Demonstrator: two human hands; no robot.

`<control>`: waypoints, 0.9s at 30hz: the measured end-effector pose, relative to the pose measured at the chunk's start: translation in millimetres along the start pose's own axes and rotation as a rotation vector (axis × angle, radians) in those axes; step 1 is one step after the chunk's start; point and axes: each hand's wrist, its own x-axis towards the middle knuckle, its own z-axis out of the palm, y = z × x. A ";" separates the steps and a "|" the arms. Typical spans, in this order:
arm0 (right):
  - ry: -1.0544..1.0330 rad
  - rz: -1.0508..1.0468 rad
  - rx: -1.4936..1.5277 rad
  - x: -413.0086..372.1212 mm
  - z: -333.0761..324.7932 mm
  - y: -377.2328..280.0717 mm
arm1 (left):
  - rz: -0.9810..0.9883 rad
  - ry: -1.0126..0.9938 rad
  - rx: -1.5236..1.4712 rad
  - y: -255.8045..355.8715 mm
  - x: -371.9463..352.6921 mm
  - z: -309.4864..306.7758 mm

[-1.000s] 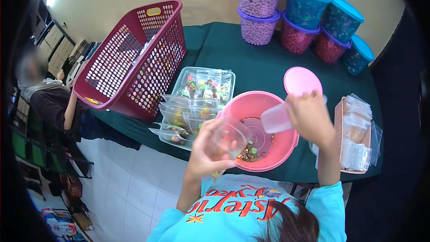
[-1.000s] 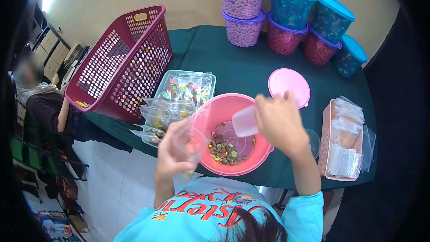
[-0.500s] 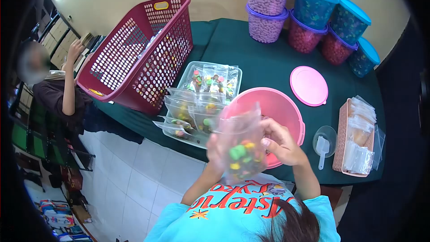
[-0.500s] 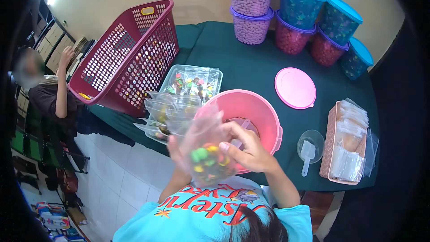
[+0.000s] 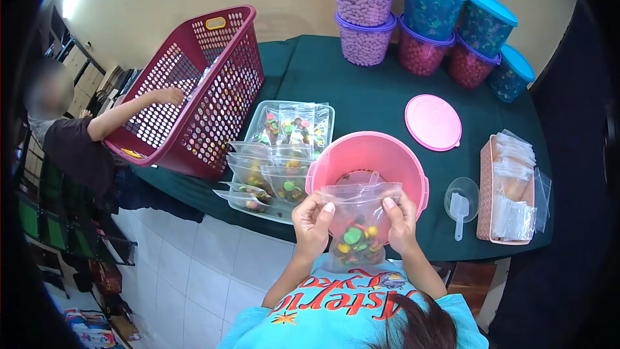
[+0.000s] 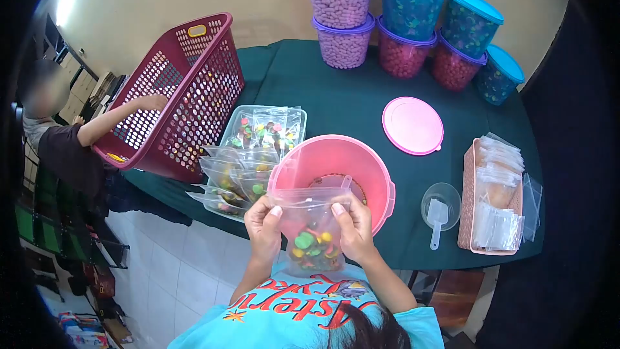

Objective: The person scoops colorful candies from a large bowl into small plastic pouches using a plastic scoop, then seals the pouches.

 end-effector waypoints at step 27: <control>-0.106 -0.176 -0.105 -5.7 60.9 2.1 | 0.207 -0.039 0.186 23.5 -13.1 -53.8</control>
